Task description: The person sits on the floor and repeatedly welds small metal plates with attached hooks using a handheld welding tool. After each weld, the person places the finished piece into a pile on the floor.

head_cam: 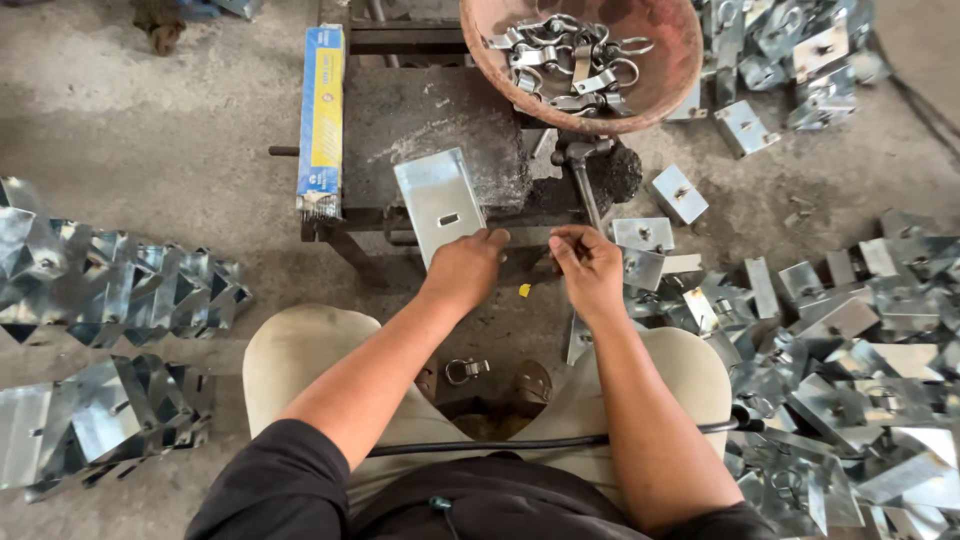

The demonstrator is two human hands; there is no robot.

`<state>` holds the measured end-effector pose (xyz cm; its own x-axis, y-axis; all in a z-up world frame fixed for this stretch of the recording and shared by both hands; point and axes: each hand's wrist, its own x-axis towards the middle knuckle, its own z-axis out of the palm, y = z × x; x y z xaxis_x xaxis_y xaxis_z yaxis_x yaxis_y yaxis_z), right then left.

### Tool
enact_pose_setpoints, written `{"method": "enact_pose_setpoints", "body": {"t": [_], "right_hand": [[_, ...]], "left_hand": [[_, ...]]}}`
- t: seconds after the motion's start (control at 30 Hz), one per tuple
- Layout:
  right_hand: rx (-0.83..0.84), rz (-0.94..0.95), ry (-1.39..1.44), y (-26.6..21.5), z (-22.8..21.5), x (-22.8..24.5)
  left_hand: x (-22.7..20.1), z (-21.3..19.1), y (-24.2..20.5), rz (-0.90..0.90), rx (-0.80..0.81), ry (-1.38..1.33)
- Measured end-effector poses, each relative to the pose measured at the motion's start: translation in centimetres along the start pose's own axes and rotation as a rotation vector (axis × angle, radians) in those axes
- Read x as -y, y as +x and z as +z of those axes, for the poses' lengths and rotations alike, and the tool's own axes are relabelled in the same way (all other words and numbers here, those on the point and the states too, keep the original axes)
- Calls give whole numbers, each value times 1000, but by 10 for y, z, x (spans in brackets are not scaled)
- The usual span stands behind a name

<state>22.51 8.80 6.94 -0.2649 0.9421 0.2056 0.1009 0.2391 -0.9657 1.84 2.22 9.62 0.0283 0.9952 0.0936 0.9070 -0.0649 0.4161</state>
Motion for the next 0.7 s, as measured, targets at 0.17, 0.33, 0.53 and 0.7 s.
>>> {"method": "enact_pose_setpoints", "body": {"t": [0.17, 0.33, 0.53, 0.7], "right_hand": [[98, 168, -34, -7, 17, -8], [237, 223, 12, -9, 48, 0], [381, 180, 43, -16, 66, 27], [434, 189, 43, -22, 65, 29]], "left_hand": [[12, -42, -7, 6, 221, 85], [1, -93, 23, -91, 327, 122], [-21, -83, 139, 45, 23, -137], [-60, -17, 252, 129, 111, -10]]}}
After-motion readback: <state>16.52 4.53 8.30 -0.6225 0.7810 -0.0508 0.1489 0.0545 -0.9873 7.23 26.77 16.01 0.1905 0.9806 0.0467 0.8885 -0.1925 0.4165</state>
